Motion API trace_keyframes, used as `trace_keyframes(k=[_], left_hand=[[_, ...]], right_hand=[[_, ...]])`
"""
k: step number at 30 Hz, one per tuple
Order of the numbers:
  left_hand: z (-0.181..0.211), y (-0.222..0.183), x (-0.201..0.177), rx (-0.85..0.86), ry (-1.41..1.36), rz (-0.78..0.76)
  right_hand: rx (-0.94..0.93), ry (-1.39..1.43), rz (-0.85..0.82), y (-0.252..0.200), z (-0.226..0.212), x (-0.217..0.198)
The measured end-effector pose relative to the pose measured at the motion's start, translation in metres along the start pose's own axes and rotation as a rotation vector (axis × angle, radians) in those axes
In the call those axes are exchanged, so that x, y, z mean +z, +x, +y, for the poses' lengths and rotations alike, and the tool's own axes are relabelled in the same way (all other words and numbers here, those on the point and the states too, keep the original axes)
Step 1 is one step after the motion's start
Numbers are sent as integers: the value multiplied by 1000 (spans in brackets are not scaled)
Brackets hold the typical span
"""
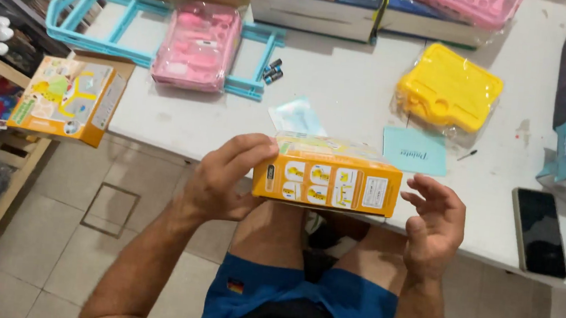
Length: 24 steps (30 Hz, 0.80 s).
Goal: The person is inspecting toy packaging by picking up boxes, opening the flaps to check the contents, and then setting them aside.
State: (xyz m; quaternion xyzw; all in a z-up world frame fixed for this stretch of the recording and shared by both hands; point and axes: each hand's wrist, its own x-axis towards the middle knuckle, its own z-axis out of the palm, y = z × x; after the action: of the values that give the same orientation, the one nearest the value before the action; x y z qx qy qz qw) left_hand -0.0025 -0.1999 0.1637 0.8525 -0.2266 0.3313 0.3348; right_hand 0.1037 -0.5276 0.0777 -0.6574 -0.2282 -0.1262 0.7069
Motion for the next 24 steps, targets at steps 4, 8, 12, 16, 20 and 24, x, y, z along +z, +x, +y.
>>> trace_keyframes(k=[4,8,12,16,20,24], left_hand=[[6,-27,25,53,72,53],[0,-23,24,44,14,82],[-1,-7,11,-6,-130,29],[6,10,6,9,-179,0],[-2,17,17,5,-206,20],[-24,16,31,-76,-368,17]], right_hand=[[-149,-39,-291,3,-41,5],[-294,-235,-428,21,-61,7],[-424,-536,-524,51,-73,6],[-633,-774,-652,82,-114,24],[-725,-931,-849,110,-125,42],[-521,-1173,-1225,136,-154,77]])
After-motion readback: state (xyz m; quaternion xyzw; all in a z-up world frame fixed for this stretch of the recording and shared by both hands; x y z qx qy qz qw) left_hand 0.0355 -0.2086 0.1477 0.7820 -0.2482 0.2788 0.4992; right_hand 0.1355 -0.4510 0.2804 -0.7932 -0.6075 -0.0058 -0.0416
